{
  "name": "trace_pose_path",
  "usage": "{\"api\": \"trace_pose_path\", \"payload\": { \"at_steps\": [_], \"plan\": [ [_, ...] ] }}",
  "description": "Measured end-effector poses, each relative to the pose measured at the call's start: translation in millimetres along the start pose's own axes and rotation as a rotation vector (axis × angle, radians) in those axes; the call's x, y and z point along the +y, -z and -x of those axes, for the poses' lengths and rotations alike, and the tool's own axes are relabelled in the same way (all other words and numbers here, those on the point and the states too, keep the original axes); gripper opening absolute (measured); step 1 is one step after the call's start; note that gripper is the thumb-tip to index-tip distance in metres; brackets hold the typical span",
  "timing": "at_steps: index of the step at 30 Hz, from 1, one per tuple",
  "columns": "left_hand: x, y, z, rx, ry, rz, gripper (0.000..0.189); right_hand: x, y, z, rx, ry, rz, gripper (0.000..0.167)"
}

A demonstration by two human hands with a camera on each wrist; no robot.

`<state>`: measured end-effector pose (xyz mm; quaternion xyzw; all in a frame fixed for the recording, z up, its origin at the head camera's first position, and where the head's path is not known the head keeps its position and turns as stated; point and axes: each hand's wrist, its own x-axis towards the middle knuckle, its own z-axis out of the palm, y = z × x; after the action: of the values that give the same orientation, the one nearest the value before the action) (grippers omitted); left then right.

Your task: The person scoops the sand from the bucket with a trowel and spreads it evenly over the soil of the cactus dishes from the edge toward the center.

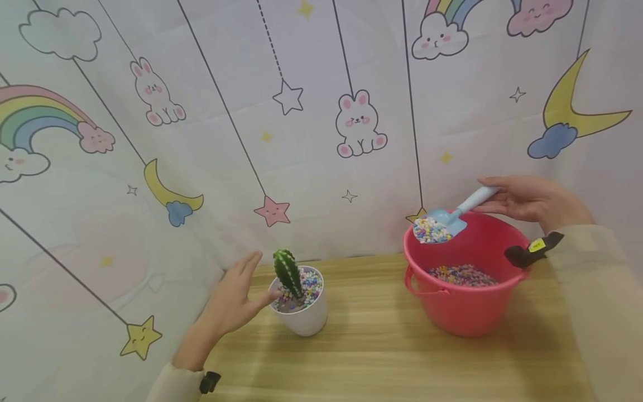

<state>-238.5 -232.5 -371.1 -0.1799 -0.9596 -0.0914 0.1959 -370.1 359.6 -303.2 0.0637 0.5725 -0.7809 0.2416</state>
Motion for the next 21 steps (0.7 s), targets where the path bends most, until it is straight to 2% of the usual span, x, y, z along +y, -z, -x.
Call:
{"api": "trace_pose_path", "payload": {
  "at_steps": [6,12,17,21],
  "plan": [
    [-14.0,-19.5,1.4,-0.132,0.110,0.080,0.104,-0.9,-14.5,-3.0,-0.002,0.015,0.005,0.020],
    [-24.0,-38.4,1.7,-0.273,0.140,0.133,0.112,-2.8,-31.3,-7.2,-0.015,0.005,0.021,0.019],
    [-25.7,-47.0,0.6,-0.298,0.125,0.146,0.113,-3.1,-47.2,-11.9,-0.025,-0.044,0.002,0.032],
    [-24.4,-51.3,-0.3,-0.293,0.071,0.104,0.116,-1.1,-58.6,-17.1,-0.039,-0.088,-0.020,0.035]
  ]
}}
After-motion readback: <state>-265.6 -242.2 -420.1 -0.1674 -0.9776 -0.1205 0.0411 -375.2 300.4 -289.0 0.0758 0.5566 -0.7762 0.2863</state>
